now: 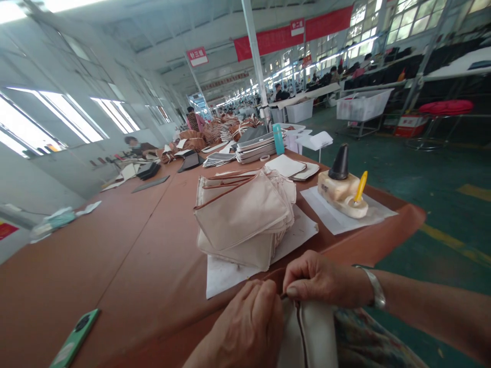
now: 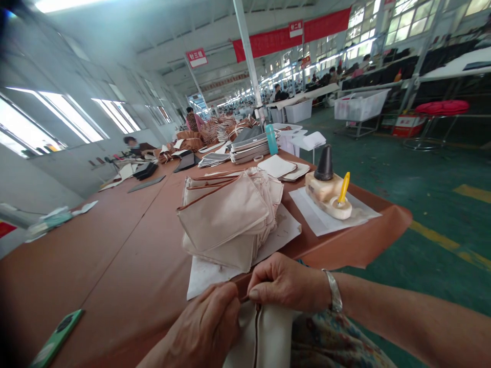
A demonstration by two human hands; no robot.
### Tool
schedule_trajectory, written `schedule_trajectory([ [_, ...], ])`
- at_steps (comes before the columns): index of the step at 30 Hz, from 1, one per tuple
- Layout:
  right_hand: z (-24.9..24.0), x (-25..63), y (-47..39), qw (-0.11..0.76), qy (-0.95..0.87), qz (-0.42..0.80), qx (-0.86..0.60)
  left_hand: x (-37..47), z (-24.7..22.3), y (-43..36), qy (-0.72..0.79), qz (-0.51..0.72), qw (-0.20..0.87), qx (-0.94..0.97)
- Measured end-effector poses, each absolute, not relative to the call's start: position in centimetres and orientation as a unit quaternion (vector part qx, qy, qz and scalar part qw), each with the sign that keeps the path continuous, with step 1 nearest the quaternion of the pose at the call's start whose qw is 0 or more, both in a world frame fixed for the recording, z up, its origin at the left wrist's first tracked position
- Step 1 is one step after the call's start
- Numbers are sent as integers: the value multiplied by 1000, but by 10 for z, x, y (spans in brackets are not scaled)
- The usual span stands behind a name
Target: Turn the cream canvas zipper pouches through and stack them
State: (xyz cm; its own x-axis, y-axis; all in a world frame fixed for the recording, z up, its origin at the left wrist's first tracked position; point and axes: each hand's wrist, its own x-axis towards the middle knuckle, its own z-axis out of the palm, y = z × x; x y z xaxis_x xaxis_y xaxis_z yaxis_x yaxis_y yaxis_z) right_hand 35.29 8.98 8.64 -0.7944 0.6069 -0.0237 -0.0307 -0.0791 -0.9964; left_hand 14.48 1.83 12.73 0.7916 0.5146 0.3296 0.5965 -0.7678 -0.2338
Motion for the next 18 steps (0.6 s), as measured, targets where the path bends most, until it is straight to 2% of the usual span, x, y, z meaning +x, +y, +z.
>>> schedule_trajectory([
  [2,85,355,91,222,-659,679,-235,143,126,19,-315,-153,97,-932],
  [6,88,355,91,230,-684,647,-245,143,133,27,-410,-236,-206,-857],
  [9,93,355,89,232,-699,634,-235,145,140,34,-475,-202,-371,-772],
  [13,91,354,85,243,-723,609,-218,149,137,38,-500,-157,-479,-704],
  [18,83,350,96,260,-746,592,-160,148,125,34,-535,-257,-560,-578],
])
